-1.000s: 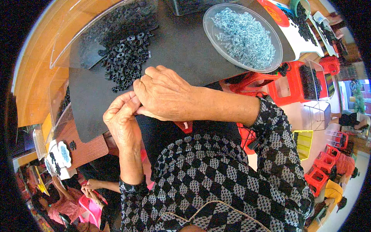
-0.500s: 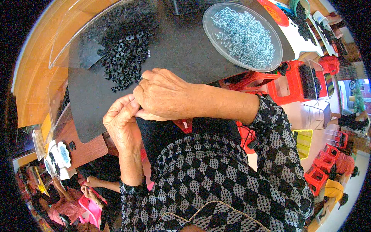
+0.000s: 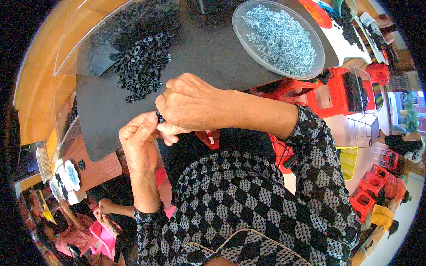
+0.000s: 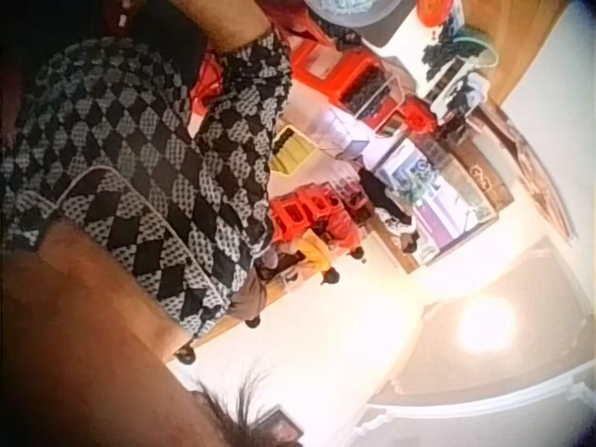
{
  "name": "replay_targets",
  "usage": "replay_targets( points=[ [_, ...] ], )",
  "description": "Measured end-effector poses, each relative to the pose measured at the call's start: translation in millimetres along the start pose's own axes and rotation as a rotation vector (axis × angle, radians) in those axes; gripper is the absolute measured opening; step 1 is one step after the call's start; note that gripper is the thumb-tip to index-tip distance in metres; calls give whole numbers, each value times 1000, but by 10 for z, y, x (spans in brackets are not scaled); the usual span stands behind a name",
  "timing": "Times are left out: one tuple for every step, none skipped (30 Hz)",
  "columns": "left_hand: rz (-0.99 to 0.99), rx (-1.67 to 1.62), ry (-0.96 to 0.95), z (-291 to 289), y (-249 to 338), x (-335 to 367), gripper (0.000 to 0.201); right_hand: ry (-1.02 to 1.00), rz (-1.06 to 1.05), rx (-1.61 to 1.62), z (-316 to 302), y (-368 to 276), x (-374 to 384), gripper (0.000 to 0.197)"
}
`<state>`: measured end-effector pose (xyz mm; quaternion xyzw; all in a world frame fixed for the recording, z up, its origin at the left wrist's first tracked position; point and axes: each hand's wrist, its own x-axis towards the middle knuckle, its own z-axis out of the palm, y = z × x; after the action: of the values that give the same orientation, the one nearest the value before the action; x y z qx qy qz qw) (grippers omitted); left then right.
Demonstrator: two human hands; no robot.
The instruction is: The person assembles cord locks by inserting springs into plastic toggle pieces and pressing the components together by hand.
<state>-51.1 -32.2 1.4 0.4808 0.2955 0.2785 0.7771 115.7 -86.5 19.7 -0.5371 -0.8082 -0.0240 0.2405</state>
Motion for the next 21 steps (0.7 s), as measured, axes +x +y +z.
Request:
replay_targets(
  points=[
    [-17,-30,-19,0,11,-2,22,-14,9,28,4,-5,0,38],
    [-17,-30,-19,9,20,-5,22,-29,17,57,5,-8,-1,37],
    [-22,-59,-17,18,23,-11,22,-30,17,58,4,-10,2,37],
    [-26,-88,-15,25,20,-17,23,-43,8,56,-2,-12,7,36],
    [-27,-88,-13,25,8,-24,23,-56,-1,54,-2,-14,11,35],
    [-13,-110,-14,32,-1,-25,23,-56,0,52,24,-9,4,35],
    [1,-132,-15,40,-6,-27,23,33,-52,91,77,-5,-8,28],
    [1,-132,-17,48,-5,-32,23,122,-105,131,103,-1,-15,28],
    [-3,-145,-10,48,-8,-47,24,121,-105,132,101,-9,-13,28],
    [-6,-157,-3,48,-11,-56,24,117,-102,135,92,-16,-10,29],
    [-7,-157,-2,46,-14,-55,24,113,-99,137,85,-23,-10,29],
    [-8,-161,-1,44,-20,-46,25,113,-100,138,80,-22,-12,29],
    [-9,-166,-1,43,-24,-40,26,52,-78,124,74,-19,-16,28],
    [-9,-165,0,46,-26,-40,26,-8,-56,109,72,-18,-18,33],
    [0,-169,11,52,-24,-44,26,-7,-58,109,72,-19,-15,33],
    [9,-173,22,54,-22,-46,26,19,-51,106,74,-19,-13,33],
    [10,-173,22,52,-20,-44,26,44,-44,102,78,-19,-12,33],
    [15,-178,18,52,-25,-41,27,45,-44,102,93,-11,-17,33],
    [21,-183,14,51,-30,-37,27,112,-73,108,119,2,-24,30],
    [21,-183,13,49,-39,-32,27,178,-102,114,133,11,-29,33],
    [12,-183,18,43,-47,-35,27,179,-104,116,136,8,-28,33]
  ],
)
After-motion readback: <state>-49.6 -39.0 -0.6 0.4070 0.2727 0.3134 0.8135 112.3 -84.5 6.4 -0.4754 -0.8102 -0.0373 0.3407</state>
